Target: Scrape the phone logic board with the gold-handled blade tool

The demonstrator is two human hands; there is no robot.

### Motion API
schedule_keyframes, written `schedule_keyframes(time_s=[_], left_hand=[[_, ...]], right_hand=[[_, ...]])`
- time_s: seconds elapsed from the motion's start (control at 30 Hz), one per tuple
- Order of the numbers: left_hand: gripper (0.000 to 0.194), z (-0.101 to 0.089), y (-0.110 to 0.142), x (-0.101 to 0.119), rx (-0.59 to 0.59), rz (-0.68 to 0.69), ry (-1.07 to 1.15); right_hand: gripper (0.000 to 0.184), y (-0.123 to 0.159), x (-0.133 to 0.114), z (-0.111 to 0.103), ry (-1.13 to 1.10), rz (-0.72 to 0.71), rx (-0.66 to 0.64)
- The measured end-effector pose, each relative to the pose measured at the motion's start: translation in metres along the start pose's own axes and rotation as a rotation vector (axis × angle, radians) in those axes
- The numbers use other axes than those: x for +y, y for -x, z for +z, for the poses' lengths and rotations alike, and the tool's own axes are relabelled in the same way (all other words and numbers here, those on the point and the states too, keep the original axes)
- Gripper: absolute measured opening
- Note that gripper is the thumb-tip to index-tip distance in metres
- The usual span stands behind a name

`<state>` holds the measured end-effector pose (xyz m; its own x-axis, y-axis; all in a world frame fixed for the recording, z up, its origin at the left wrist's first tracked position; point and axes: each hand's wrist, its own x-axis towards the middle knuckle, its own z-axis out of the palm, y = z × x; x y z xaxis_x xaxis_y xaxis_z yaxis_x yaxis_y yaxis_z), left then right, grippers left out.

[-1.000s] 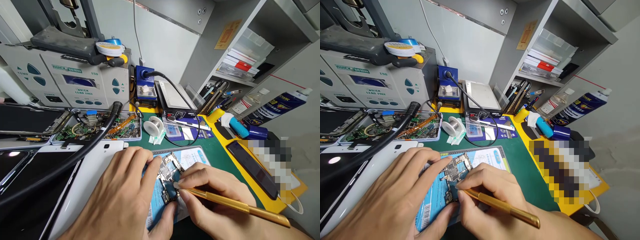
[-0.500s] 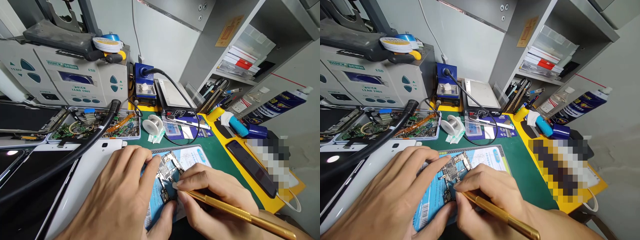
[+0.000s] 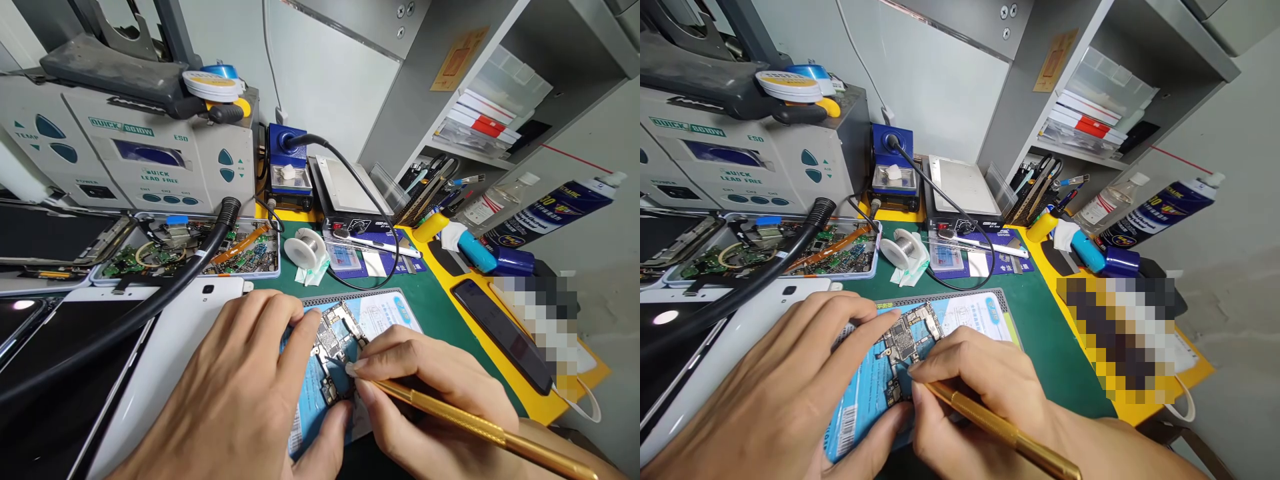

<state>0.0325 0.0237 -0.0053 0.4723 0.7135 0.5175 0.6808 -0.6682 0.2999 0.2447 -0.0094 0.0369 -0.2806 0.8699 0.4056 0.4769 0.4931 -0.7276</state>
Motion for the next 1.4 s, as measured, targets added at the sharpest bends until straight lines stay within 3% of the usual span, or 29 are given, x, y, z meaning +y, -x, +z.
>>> schedule_keyframes(time_s=[0.3, 1.4], left_hand=[[0.037, -0.0042, -0.0014, 0.0007, 0.018, 0.054, 0.007], [0.035, 0.0, 0.002, -0.0025, 0.023, 0.043, 0.046]], right_hand=[[0.024, 0.0031, 0.001, -0.0014, 0.004, -0.055, -0.005], [0.023, 0.0035, 0.002, -0.0001, -0.005, -0.042, -0.006]])
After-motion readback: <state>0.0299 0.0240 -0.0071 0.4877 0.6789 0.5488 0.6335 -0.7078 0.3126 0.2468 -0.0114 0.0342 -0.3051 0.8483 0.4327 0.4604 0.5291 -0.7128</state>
